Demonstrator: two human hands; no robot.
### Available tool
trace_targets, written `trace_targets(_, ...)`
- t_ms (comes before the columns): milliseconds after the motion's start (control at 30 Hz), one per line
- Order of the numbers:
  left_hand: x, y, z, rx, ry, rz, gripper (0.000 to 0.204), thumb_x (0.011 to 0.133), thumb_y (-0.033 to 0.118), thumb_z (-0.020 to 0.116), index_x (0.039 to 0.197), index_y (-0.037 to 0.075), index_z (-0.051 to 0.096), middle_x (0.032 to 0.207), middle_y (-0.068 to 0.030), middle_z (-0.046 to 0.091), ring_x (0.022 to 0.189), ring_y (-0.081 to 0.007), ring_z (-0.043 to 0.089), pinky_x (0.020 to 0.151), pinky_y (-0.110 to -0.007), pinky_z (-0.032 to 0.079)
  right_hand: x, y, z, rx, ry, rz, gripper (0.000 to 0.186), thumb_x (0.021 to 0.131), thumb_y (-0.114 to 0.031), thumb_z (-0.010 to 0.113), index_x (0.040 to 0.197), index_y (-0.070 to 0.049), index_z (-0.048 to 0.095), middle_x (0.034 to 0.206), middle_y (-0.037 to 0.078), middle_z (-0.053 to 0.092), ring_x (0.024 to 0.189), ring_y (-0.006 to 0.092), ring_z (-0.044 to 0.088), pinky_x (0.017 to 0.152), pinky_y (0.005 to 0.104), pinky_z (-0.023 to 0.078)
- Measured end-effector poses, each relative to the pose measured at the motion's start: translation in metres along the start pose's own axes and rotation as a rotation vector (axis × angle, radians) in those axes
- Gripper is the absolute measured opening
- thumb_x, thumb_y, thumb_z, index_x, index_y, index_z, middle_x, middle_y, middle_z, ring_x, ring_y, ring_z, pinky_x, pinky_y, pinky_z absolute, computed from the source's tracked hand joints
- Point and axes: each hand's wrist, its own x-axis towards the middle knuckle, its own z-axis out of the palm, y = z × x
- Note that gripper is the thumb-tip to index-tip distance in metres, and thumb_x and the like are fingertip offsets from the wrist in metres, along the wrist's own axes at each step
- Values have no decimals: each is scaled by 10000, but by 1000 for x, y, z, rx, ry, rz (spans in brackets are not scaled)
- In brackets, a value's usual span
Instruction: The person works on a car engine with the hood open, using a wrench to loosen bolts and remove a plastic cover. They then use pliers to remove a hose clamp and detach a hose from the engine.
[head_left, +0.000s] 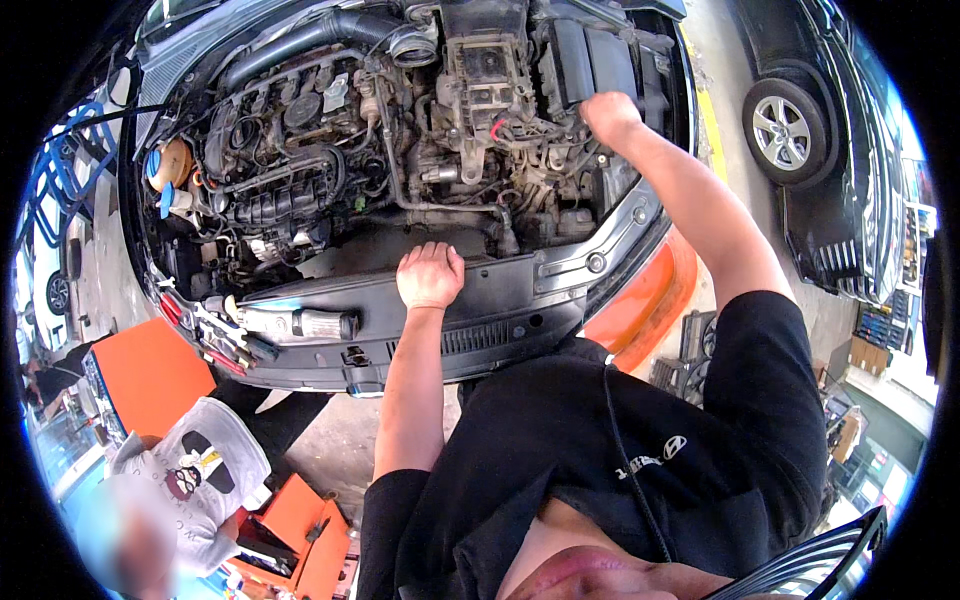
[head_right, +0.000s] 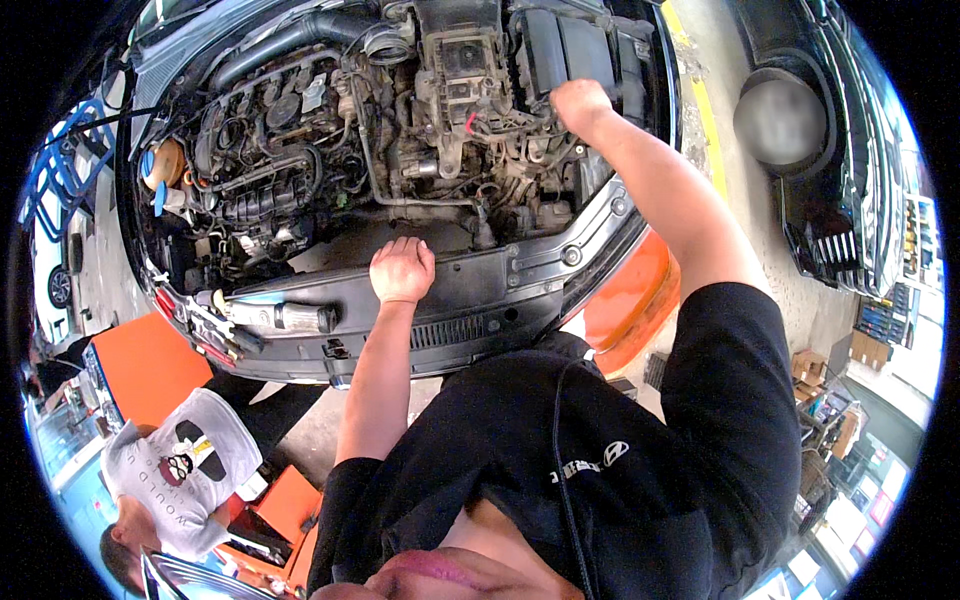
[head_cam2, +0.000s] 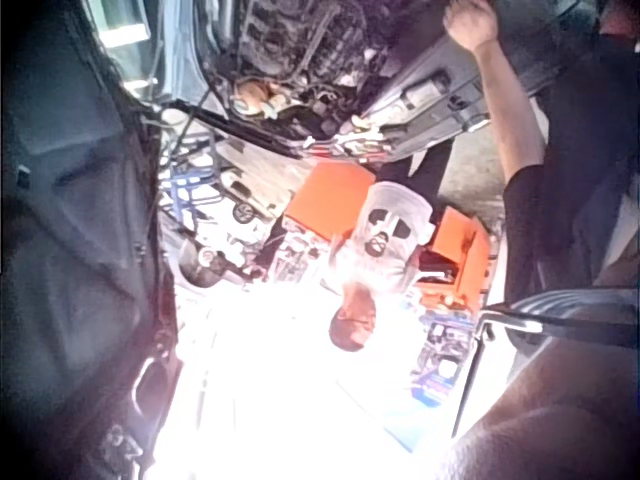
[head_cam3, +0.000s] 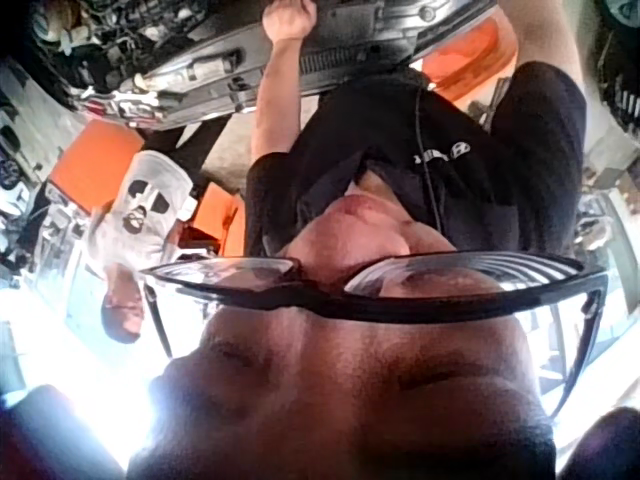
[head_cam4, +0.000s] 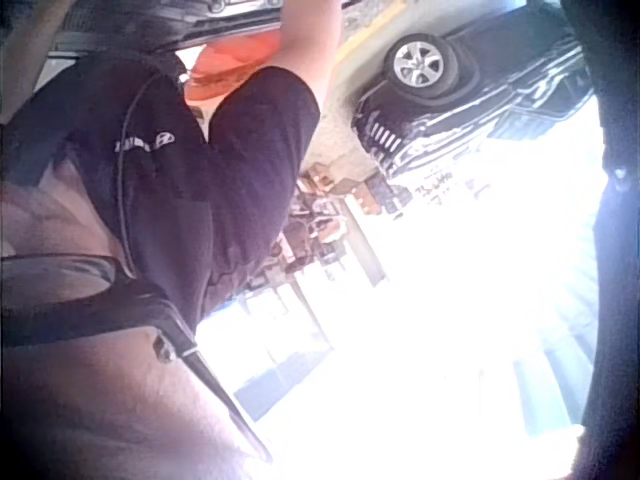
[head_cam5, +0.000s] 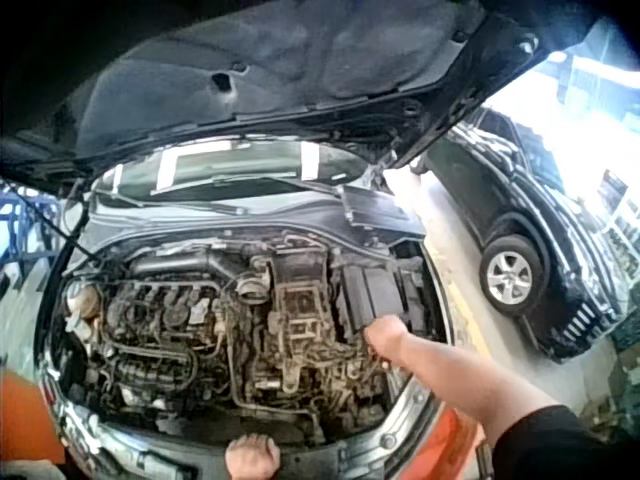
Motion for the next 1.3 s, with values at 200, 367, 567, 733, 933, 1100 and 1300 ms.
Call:
trace_targets(200, 0, 0, -1, 2, -8, -7, 219, 936, 259, 578, 803, 115, 676, 820, -58, 681, 787, -280, 666, 724, -425, 536, -4, -5, -22, 276, -255, 110, 457, 916, -399, 770, 1141, -7, 700, 1194, 157, 734, 1144, 335, 694, 966, 470, 553)
trace_targets(367, 1, 1, -2, -7, 4, -12, 226, 935, 265, 573, 805, 111, 677, 829, -56, 688, 796, -280, 669, 729, -426, 537, -27, -29, -11, 440, -37, 197, 538, 980, -418, 668, 1314, -27, 510, 1318, 210, 599, 1240, 398, 608, 1037, 479, 513)
trace_targets(567, 0, 1, -2, 2, 17, -4, 221, 931, 260, 575, 798, 116, 677, 820, -58, 683, 786, -279, 667, 729, -421, 537, -31, -27, 14, 667, 152, 380, 382, 921, -159, 691, 1229, -33, 504, 1275, 228, 586, 1201, 412, 620, 998, 505, 522)
trace_targets(733, 2, 2, 1, -1, 3, 5, 215, 929, 253, 579, 793, 118, 678, 816, -59, 682, 779, -278, 665, 729, -420, 538, -22, -19, 48, 528, 358, 322, 394, 909, -74, 616, 1244, -1, 421, 1204, 279, 591, 1115, 453, 648, 944, 501, 556)
trace_targets(933, 0, 1, -2, 6, -9, -4, 210, 928, 251, 584, 795, 118, 677, 827, -57, 688, 778, -279, 664, 726, -424, 538, -21, -23, 20, 615, 161, 381, 366, 976, -145, 595, 1222, 20, 380, 1207, 327, 576, 1079, 478, 663, 927, 529, 561)
trace_targets(1100, 3, 2, 2, 4, -28, 0, 205, 928, 256, 586, 809, 116, 677, 846, -56, 691, 784, -277, 665, 732, -424, 537, -10, -14, 50, 578, 244, 412, 439, 1009, -238, 619, 1234, 20, 345, 1247, 367, 564, 1056, 490, 679, 891, 546, 569)
trace_targets(1300, 1, 1, -1, 12, -21, -8, 219, 934, 264, 574, 804, 117, 672, 830, -54, 684, 790, -275, 665, 737, -424, 536, -22, -16, 36, 553, 263, 305, 477, 1005, -258, 618, 1254, 38, 338, 1216, 354, 607, 1045, 502, 678, 906, 553, 557)
